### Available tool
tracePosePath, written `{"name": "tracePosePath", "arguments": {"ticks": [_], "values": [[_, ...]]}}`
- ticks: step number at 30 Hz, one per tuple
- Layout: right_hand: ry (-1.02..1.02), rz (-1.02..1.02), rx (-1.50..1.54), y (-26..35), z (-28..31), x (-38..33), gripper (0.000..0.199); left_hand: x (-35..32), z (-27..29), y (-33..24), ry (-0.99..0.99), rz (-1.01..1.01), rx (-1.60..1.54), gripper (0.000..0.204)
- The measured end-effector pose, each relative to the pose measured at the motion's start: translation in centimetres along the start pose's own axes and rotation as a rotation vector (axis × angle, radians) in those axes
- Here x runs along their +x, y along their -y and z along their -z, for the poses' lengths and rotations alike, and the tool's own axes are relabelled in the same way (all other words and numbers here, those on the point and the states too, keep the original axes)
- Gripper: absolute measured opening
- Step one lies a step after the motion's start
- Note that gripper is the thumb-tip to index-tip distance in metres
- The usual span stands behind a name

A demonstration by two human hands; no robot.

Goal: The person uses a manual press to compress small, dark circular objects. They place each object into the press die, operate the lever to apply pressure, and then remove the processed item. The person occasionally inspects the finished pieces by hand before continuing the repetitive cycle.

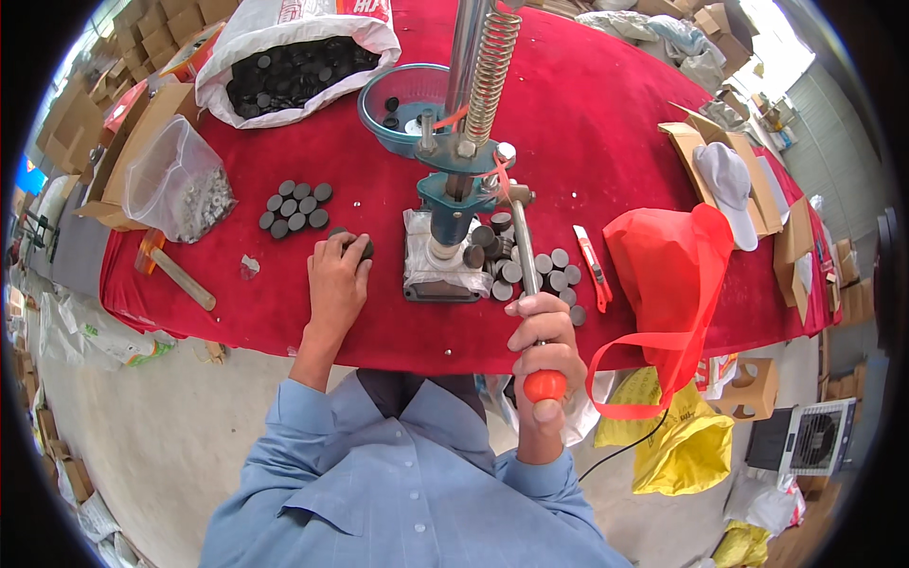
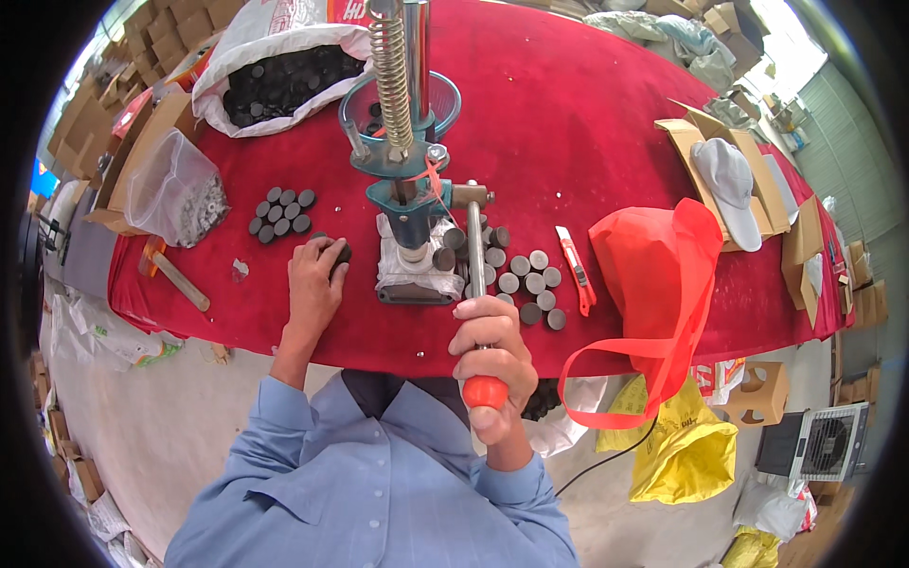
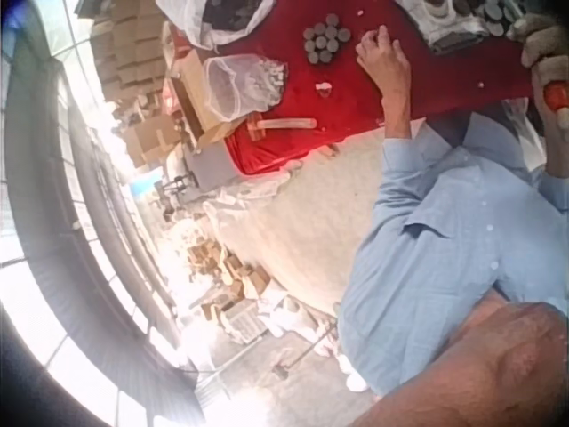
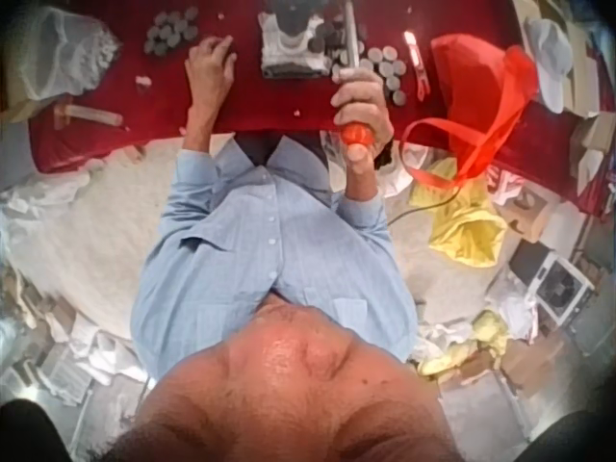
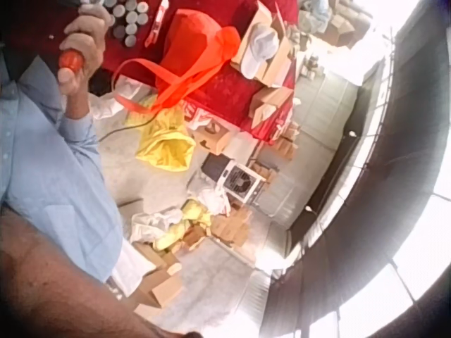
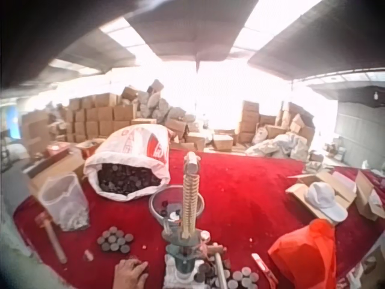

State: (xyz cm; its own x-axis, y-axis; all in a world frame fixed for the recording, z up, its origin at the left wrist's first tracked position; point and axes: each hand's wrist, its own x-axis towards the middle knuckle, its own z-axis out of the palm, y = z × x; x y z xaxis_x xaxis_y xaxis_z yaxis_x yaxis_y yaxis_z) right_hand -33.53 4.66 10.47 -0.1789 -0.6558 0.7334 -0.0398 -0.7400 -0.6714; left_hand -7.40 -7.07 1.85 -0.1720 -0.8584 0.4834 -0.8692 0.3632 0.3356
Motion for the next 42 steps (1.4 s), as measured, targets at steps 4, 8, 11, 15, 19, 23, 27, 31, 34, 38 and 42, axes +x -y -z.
{"name": "tracePosePath", "arguments": {"ticks": [4,8,11,15,19,23,27,31,34,38,42], "values": [[0.088,-0.011,-0.057,1.1,0.7,2.1,0.061,0.3,-0.6,0.1,-0.040,-0.005,-0.085,0.035],[0.119,-0.027,-0.035,2.3,0.7,5.5,0.062,0.4,-1.0,-0.8,-0.083,-0.019,-0.194,0.039],[0.162,-0.069,0.026,2.9,0.7,9.0,0.061,0.8,-0.6,-3.6,-0.073,0.024,-0.345,0.049],[0.159,-0.205,0.071,3.4,0.8,12.4,0.060,1.9,-1.5,-6.8,-0.073,0.013,-0.444,0.063],[0.137,-0.183,0.086,3.2,0.5,12.2,0.060,2.9,-2.7,-8.3,-0.076,-0.007,-0.450,0.069],[0.097,-0.136,0.075,3.1,0.1,9.9,0.059,2.9,-3.0,-8.4,-0.079,0.017,-0.484,0.070],[0.109,-0.034,0.066,2.1,0.4,6.4,0.058,2.6,-1.9,-6.7,-0.134,0.001,-0.465,0.055],[0.053,0.058,0.034,-0.5,0.6,0.9,0.061,2.2,-0.2,-1.3,-0.232,0.038,-0.036,0.033],[-0.048,0.033,0.030,-1.0,-0.3,-1.0,0.064,1.3,-0.2,1.1,-0.130,0.178,0.134,0.030],[0.030,-0.001,0.000,-0.3,0.2,-0.2,0.063,1.4,-0.7,2.3,-0.085,0.252,-0.007,0.029],[0.092,-0.026,-0.009,0.4,0.7,0.8,0.062,2.0,-1.0,3.3,-0.102,0.238,-0.165,0.028]]}}
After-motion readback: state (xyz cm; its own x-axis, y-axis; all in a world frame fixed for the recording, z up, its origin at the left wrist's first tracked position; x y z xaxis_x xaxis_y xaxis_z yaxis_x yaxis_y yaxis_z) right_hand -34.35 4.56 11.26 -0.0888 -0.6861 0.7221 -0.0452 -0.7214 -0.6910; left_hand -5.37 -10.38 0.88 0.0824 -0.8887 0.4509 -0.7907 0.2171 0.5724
